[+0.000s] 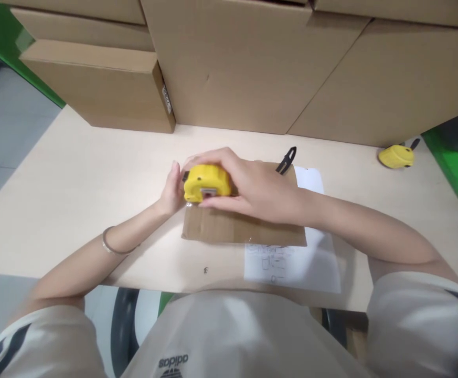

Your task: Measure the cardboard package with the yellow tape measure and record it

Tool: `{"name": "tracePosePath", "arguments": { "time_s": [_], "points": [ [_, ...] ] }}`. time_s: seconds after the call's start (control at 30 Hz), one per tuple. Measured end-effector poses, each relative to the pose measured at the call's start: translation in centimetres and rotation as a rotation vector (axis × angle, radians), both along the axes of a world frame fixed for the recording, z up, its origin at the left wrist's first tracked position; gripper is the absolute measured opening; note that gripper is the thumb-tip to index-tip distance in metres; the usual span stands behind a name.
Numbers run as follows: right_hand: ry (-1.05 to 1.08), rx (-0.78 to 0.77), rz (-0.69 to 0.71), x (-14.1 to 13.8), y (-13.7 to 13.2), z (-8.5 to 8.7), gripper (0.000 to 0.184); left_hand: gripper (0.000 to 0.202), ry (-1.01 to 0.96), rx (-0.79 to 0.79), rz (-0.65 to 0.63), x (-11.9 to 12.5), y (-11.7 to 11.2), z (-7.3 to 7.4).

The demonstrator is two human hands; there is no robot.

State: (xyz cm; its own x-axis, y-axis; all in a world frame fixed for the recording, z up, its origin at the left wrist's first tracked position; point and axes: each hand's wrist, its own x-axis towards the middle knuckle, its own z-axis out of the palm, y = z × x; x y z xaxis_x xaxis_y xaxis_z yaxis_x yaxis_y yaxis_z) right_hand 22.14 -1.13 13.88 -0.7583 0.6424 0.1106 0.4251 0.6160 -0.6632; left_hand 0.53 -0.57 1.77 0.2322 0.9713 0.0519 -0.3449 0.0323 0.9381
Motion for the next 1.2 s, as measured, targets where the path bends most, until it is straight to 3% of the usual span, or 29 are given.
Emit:
{"name": "tracePosePath", "arguments": {
  "time_s": [0.1,0.23,0.33,0.43,0.53,0.67,0.77,0.93,1.07,1.2],
  "points": [
    [-0.178,0.132,0.006,-1.1,0.1,0.6,0.043,0.086,0.013,0.076,-0.031,-0.5,0.4,-0.5],
    [-0.148,0.198,-0.029,0.6,-0.3,0.5,0.048,0.062,0.192,0.336,-0.086,-1.8,1.7,-1.6],
    [-0.152,0.133,-0.161,4.8,-0.8,0.5,0.051,0.050,0.238,0.404,-0.121,-2.6,2.5,-2.1],
    [-0.168,0.020,-0.292,10.5,-1.5,0.7,0.046,0.049,0.260,0.436,-0.154,-2.9,2.7,-2.2],
    [-0.174,0.023,-0.449,15.7,-2.4,0.4,0.044,0.050,0.280,0.470,-0.140,-2.8,2.7,-1.9],
    [-0.120,0.038,-0.577,18.6,-3.6,-1.0,0.039,0.049,0.295,0.476,-0.124,-2.7,2.5,-1.4],
    [-0.086,0.091,-0.538,18.0,-4.0,-1.1,0.033,0.048,0.296,0.481,-0.118,-2.5,2.3,-1.1],
    [-0.142,0.176,-0.441,14.8,-2.9,1.3,0.026,0.049,0.286,0.455,-0.103,-2.5,2.3,-0.8],
    [-0.142,0.170,-0.200,8.7,-1.0,1.3,0.032,0.053,0.308,0.444,-0.070,-2.3,2.3,-0.9],
    [-0.183,0.306,-0.018,1.2,0.1,0.4,0.039,0.064,0.190,0.297,0.000,-1.3,2.0,-1.0]
  ]
}}
